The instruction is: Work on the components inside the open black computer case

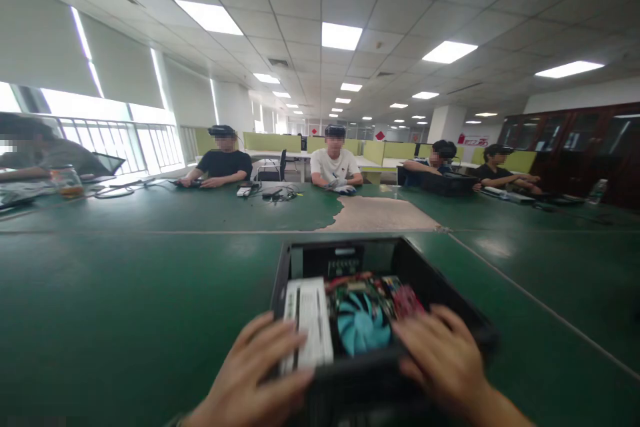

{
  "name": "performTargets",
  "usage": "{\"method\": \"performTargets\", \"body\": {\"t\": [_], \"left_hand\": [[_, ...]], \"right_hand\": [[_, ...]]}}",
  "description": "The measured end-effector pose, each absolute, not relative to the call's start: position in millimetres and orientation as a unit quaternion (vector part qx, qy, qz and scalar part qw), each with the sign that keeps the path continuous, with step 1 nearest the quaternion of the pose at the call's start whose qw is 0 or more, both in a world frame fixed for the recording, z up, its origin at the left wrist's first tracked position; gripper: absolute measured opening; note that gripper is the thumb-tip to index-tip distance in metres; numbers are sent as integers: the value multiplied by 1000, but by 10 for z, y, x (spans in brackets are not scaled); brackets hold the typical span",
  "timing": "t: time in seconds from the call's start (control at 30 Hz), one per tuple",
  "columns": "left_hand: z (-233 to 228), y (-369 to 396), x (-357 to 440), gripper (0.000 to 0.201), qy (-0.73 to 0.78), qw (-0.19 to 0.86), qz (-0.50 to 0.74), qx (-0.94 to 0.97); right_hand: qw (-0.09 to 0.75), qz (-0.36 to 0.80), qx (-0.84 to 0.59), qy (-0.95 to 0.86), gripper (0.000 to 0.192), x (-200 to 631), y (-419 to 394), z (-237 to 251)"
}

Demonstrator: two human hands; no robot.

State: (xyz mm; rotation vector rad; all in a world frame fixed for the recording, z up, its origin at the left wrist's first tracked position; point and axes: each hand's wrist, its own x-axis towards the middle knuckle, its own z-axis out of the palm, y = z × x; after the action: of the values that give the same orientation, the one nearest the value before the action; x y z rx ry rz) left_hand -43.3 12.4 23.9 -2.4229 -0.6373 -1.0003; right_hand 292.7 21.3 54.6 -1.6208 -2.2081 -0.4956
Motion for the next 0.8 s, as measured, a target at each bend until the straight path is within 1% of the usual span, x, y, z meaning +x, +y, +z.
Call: {"method": "performTargets", "body": {"t": [0.03,0.07,0.1,0.13,0.17,0.23,0.33,0.47,0.53,0.6,0.67,0.73,0.8], "left_hand": [[390,386,-200,47,-287,234,-358,-857],[534,647,51,54,-410,234,-364,-803],[652,882,299,68,-549,208,-356,-727],[735,1072,525,80,-656,161,-338,-655],[783,1205,717,90,-694,128,-316,-634],[791,1296,961,99,-693,111,-288,-652],[709,1161,989,96,-615,148,-282,-721],[673,979,664,88,-612,145,-276,-726],[708,960,462,84,-618,146,-272,-723],[759,962,286,79,-622,144,-276,-718],[822,955,161,75,-626,135,-286,-713],[905,919,98,70,-618,123,-298,-717],[1026,851,96,65,-592,111,-311,-735]], "right_hand": [[166,-175,-604,-760,43,2917,330,674],[144,-188,-662,-711,48,2884,448,806],[99,-176,-734,-648,58,2829,559,930],[51,-132,-787,-601,65,2757,656,1041],[28,-115,-800,-589,69,2679,731,1135],[-4,-86,-788,-610,79,2563,800,1287],[-21,-75,-744,-664,89,2705,732,1505],[-34,-57,-773,-631,90,3635,521,1816],[-38,-46,-792,-607,91,4166,395,1844],[-46,-13,-793,-607,87,4512,261,1718],[-33,1,-761,-648,76,4578,142,1474],[12,-55,-732,-679,61,4385,57,1202],[64,-139,-724,-673,56,4034,-16,987]]}}
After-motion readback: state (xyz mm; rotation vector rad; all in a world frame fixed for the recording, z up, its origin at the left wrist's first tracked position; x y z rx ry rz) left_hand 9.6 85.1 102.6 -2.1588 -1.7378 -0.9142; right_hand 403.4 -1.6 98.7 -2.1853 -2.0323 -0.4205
